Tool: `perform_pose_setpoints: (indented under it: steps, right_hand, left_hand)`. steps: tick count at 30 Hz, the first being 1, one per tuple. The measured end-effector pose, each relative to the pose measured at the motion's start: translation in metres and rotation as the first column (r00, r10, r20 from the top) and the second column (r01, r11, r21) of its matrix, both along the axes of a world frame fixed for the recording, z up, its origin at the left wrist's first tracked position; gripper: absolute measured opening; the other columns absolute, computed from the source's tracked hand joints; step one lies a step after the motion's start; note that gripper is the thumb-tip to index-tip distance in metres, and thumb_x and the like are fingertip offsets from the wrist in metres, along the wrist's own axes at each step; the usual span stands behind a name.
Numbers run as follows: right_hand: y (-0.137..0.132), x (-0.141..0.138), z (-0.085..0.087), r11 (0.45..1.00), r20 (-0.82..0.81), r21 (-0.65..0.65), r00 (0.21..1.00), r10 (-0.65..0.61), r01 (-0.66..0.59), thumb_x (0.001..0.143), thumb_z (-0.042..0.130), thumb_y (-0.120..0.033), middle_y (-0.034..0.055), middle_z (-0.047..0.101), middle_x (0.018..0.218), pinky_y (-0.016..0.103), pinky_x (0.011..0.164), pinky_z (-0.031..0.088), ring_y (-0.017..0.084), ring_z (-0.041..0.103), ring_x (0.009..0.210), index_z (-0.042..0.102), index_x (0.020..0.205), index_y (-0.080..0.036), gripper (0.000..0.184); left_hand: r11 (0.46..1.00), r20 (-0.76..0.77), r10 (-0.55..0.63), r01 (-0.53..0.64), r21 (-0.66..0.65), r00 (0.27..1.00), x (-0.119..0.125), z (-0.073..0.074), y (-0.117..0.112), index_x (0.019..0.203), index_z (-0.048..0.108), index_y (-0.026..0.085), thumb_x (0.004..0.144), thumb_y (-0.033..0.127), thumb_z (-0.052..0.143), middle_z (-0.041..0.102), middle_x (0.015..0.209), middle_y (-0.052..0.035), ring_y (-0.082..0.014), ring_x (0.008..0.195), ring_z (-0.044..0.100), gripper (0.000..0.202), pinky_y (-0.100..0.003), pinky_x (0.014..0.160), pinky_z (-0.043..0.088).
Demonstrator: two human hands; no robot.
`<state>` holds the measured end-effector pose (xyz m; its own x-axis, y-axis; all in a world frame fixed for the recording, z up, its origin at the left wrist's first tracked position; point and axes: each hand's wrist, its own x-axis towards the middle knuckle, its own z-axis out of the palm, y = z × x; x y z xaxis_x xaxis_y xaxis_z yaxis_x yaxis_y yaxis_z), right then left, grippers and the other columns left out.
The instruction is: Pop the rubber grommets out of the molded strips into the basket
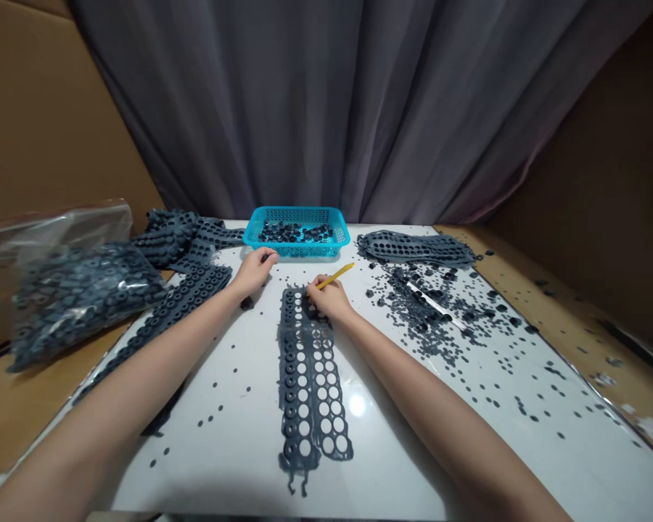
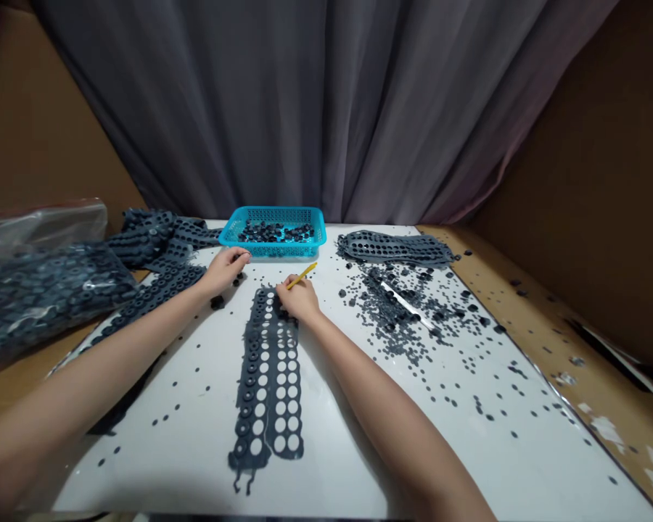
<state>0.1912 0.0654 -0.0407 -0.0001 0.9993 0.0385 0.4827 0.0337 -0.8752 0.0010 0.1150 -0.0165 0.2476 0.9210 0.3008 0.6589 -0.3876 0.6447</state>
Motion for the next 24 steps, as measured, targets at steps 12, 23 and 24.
perform_pose_setpoints:
  steps: [12,23,24]
  right_hand:
    - [-0.001,0.003,-0.007,0.999,-0.111,-0.039,0.994,-0.003,-0.001,0.07,0.051,-0.022,-0.0032,0.061,0.055,0.022,0.055,0.041,0.013,0.056,0.054,0.052,0.061,-0.02,0.01]
    - [0.002,0.002,-0.008,0.999,-0.156,-0.03,0.988,0.005,-0.01,0.07,0.05,-0.021,-0.0029,0.06,0.053,0.023,0.056,0.041,0.013,0.057,0.055,0.052,0.059,-0.021,0.011]
    - [0.001,0.002,-0.008,0.999,-0.16,-0.033,0.987,0.006,-0.011,0.07,0.05,-0.021,-0.003,0.061,0.053,0.023,0.056,0.041,0.013,0.057,0.055,0.052,0.059,-0.021,0.011]
  left_hand:
    - [0.94,0.435,0.211,-0.059,-0.337,0.875,0.032,0.033,0.094,0.099,0.059,0.012,0.091,0.027,0.049,0.062,0.082,-0.0025,-0.0094,0.06,0.055,0.019,-0.025,0.058,0.049]
    - [0.892,0.469,0.268,-0.033,-0.451,0.841,0.015,0.038,0.122,0.119,0.054,0.016,0.092,0.043,0.046,0.062,0.108,-0.0096,-0.0181,0.088,0.062,0.039,-0.037,0.076,0.053]
    - [0.9,0.458,0.259,-0.041,-0.433,0.85,0.013,0.04,0.122,0.122,0.053,0.019,0.093,0.046,0.04,0.061,0.11,-0.0108,-0.0195,0.091,0.062,0.042,-0.039,0.078,0.052]
